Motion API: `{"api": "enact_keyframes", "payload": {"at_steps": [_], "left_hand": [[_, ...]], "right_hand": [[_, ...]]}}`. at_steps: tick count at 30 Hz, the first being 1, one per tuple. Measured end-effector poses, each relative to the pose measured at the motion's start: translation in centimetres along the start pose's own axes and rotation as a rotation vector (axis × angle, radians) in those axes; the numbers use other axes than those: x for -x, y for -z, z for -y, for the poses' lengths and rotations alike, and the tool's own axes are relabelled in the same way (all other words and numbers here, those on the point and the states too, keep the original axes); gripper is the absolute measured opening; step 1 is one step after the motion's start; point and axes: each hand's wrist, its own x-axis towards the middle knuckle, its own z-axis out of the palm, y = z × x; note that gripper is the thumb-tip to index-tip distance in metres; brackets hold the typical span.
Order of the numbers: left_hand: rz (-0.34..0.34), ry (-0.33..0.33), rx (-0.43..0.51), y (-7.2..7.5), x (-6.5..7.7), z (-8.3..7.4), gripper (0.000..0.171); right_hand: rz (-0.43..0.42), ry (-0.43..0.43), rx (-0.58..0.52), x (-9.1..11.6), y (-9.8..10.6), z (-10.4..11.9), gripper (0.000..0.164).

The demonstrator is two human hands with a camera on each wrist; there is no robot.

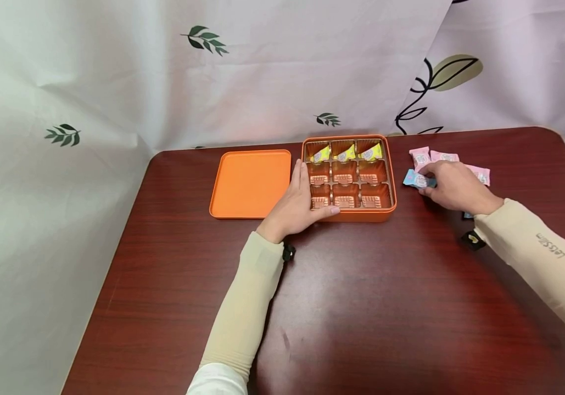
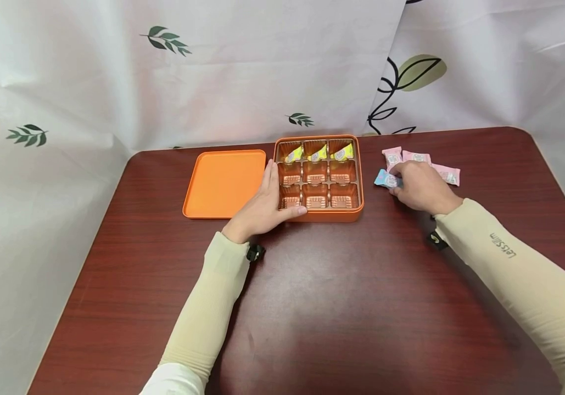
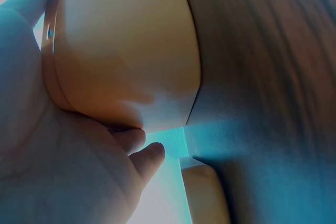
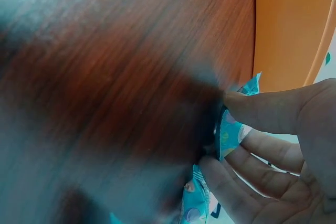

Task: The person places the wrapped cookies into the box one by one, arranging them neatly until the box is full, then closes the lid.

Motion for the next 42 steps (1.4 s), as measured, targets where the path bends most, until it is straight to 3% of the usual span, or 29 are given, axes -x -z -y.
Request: {"api": "enact_keyframes", "payload": {"at_steps": [13,21,42], "left_hand": [[-0.004,-0.001,0.011,0.0,0.0,0.0,0.123],[-0.017,-0.003,0.018,-0.1,-0.1,0.1,0.123],[-0.017,-0.003,0.002,-0.1,-0.1,0.1,0.123]], "right_hand": [[-0.014,-0.018,-0.024,-0.2,0.6,0.9,0.039],[-0.095,0.017,-0.017,-0.3,1.0,1.7,0.035],[-0.174,0.048,-0.071,-0.3,1.8,3.8,0.038]]}}
